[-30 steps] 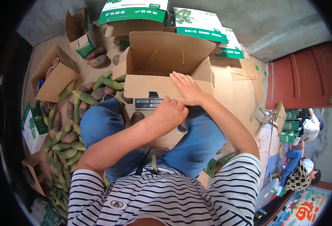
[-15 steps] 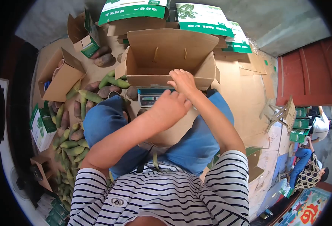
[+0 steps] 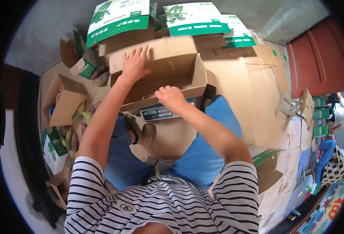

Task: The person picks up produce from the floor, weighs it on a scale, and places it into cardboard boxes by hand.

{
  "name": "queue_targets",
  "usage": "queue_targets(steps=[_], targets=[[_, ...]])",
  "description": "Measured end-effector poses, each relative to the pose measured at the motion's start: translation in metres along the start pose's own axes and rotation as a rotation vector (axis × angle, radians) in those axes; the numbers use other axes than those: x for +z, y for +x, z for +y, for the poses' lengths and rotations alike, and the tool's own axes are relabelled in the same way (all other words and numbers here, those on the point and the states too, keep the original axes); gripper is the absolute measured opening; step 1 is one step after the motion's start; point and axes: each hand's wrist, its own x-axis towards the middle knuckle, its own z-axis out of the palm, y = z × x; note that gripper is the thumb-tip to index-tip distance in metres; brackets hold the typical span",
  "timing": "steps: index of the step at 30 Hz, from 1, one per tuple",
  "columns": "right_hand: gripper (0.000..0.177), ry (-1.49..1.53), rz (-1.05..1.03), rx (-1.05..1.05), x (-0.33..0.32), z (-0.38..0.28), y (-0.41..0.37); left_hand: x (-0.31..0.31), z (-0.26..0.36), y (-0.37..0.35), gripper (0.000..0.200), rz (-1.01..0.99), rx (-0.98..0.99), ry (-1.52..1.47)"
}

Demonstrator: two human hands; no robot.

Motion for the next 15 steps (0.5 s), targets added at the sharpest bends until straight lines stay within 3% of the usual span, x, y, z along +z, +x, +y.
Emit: queue_targets(steps=[1,4,7,8,10,13,15], targets=[[0.016,-0.013,-0.006,0.012,-0.001,0.000,-0.001,0.018,-0.006,0.004,0.090,-0.152,0.011,-0.092],[0.007,0.119,0.226,-0.011,0.009,0.006,0.004,0.072,-0.028,0.017,0.049,-0.008,0.055,-0.228],[0.009,0.091,0.136,0.056,0.019,0.007,0.009,0.068,-0.040,0.031,0.029,-0.146,0.063,-0.327],[0.007,0.066,0.127,0.063,0.021,0.008,0.011,0.066,-0.044,0.033,0.024,-0.110,0.122,-0.350],[0.006,0.043,0.095,0.070,0.023,0.010,0.013,0.064,-0.049,0.042,0.025,-0.243,0.099,-0.321],[0.006,0.036,0.050,0.083,0.022,0.012,0.016,0.063,-0.041,0.038,0.028,-0.122,0.093,-0.337],[0.006,0.037,0.041,0.094,0.024,0.010,0.015,0.058,-0.039,0.037,0.037,-0.158,0.158,-0.273]])
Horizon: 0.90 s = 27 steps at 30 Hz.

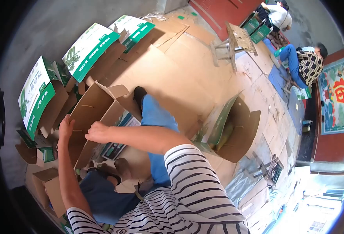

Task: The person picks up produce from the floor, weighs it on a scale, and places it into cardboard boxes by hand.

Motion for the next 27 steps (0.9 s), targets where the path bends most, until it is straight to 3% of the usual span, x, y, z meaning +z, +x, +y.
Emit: queue_targets(steps=[3,6,8,10,12,14,15,16,18,20,27], targets=[[0.008,0.006,0.008,-0.002,0.001,0.001,-0.001,-0.032,0.009,0.004,0.055,-0.107,0.049,0.029],[0.009,-0.021,-0.044,-0.006,0.002,0.001,0.001,-0.070,-0.007,0.010,0.050,0.113,0.291,0.039],[0.010,-0.004,-0.049,-0.008,0.000,-0.001,0.000,-0.108,0.005,-0.011,0.043,0.113,0.088,-0.151],[0.011,0.002,-0.047,-0.014,-0.004,0.001,0.001,-0.111,-0.032,-0.044,0.039,0.133,-0.143,-0.314],[0.011,0.007,-0.047,-0.015,-0.006,0.000,-0.001,-0.066,-0.117,-0.102,0.037,0.322,-0.168,-0.300],[0.011,-0.011,-0.018,-0.009,-0.003,-0.002,-0.003,-0.028,-0.148,-0.184,0.035,0.286,-0.261,-0.072],[0.012,-0.025,-0.005,-0.013,-0.002,-0.003,-0.003,0.020,-0.205,-0.239,0.034,0.146,-0.500,-0.129],[0.012,-0.026,-0.005,-0.013,-0.003,-0.003,-0.003,0.050,-0.207,-0.280,0.034,0.012,-0.629,-0.115],[0.012,-0.022,-0.006,-0.009,-0.004,-0.003,-0.004,0.085,-0.176,-0.338,0.033,-0.214,-0.829,-0.148],[0.012,-0.003,-0.024,0.000,-0.003,-0.004,-0.004,0.112,-0.143,-0.368,0.032,-0.341,-0.895,-0.218],[0.019,0.055,-0.119,0.032,-0.009,-0.005,-0.003,0.155,-0.072,-0.353,0.030,-0.372,-0.857,-0.409]])
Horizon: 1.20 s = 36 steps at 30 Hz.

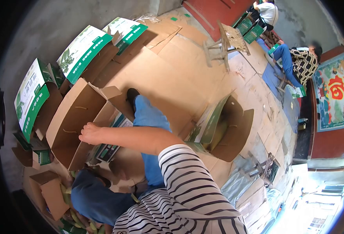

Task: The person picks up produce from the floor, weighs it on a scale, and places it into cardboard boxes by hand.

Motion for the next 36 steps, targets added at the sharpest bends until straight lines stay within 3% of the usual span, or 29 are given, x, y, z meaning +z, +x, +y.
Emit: queue_targets(steps=[13,29,36], targets=[[0.028,-0.022,-0.097,0.029,-0.007,-0.003,0.001,0.049,0.034,0.025,0.027,-0.008,0.064,-0.149],[0.024,-0.062,-0.031,0.012,-0.012,-0.007,0.002,0.105,0.078,0.045,0.023,-0.067,0.104,-0.289],[0.025,-0.141,-0.123,0.031,-0.027,-0.011,0.006,0.121,0.072,0.027,0.022,-0.077,0.112,-0.305]])
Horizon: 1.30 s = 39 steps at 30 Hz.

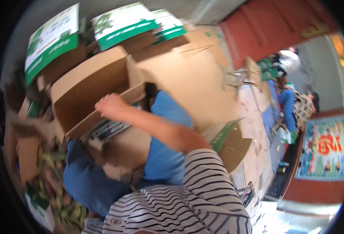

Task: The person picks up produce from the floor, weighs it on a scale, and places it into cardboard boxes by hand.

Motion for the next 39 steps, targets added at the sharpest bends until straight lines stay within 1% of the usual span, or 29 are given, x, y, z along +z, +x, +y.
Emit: queue_targets(steps=[1,2,6,12,16,18,20,21,22,24,26,28,30,32,34,36,38,39], targets=[[0.026,-0.010,-0.028,-0.001,-0.005,-0.001,0.000,-0.004,-0.004,-0.011,0.022,0.007,-0.010,0.008],[0.025,0.032,-0.006,-0.003,0.000,0.000,-0.001,-0.005,-0.013,-0.020,0.022,0.013,-0.028,0.015],[0.024,0.010,0.093,-0.032,0.011,0.002,-0.002,-0.022,-0.036,-0.064,0.022,0.029,-0.110,0.026],[0.023,0.019,0.090,-0.047,0.013,0.004,-0.004,-0.034,-0.096,-0.141,0.021,0.035,-0.267,-0.029],[0.024,-0.003,0.090,-0.048,0.012,0.004,-0.003,-0.051,-0.127,-0.180,0.021,0.070,-0.318,-0.101],[0.024,0.003,0.089,-0.052,0.014,0.004,-0.003,-0.075,-0.136,-0.194,0.021,0.123,-0.289,-0.184],[0.023,0.021,0.086,-0.056,0.016,0.006,-0.003,-0.101,-0.135,-0.204,0.021,0.210,-0.197,-0.258],[0.023,0.025,0.078,-0.053,0.017,0.006,-0.004,-0.120,-0.129,-0.208,0.021,0.287,-0.123,-0.199],[0.023,0.027,0.074,-0.051,0.016,0.006,-0.004,-0.140,-0.116,-0.212,0.021,0.382,-0.051,-0.082],[0.022,0.028,0.071,-0.041,0.013,0.005,-0.003,-0.183,-0.049,-0.220,0.022,0.616,0.067,0.312],[0.022,0.027,0.056,-0.030,0.012,0.004,-0.003,-0.213,0.006,-0.232,0.022,0.804,0.209,0.641],[0.022,0.029,0.058,-0.030,0.012,0.005,-0.003,-0.241,0.081,-0.249,0.020,0.897,0.247,0.657],[0.022,0.032,0.054,-0.029,0.014,0.004,-0.003,-0.263,0.132,-0.261,0.020,0.954,0.373,0.595],[0.022,0.028,0.049,-0.026,0.013,0.004,-0.002,-0.274,0.177,-0.264,0.021,0.983,0.542,0.472],[0.022,0.025,0.050,-0.033,0.013,0.004,-0.003,-0.277,0.212,-0.251,0.023,1.036,0.626,0.292],[0.023,0.016,0.061,-0.044,0.014,0.005,-0.004,-0.281,0.239,-0.234,0.024,0.911,0.626,0.012],[0.023,0.001,0.084,-0.062,0.015,0.005,-0.004,-0.273,0.277,-0.211,0.024,0.822,0.686,-0.129],[0.022,-0.004,0.089,-0.065,0.016,0.006,-0.004,-0.270,0.295,-0.197,0.025,0.777,0.679,-0.080]])
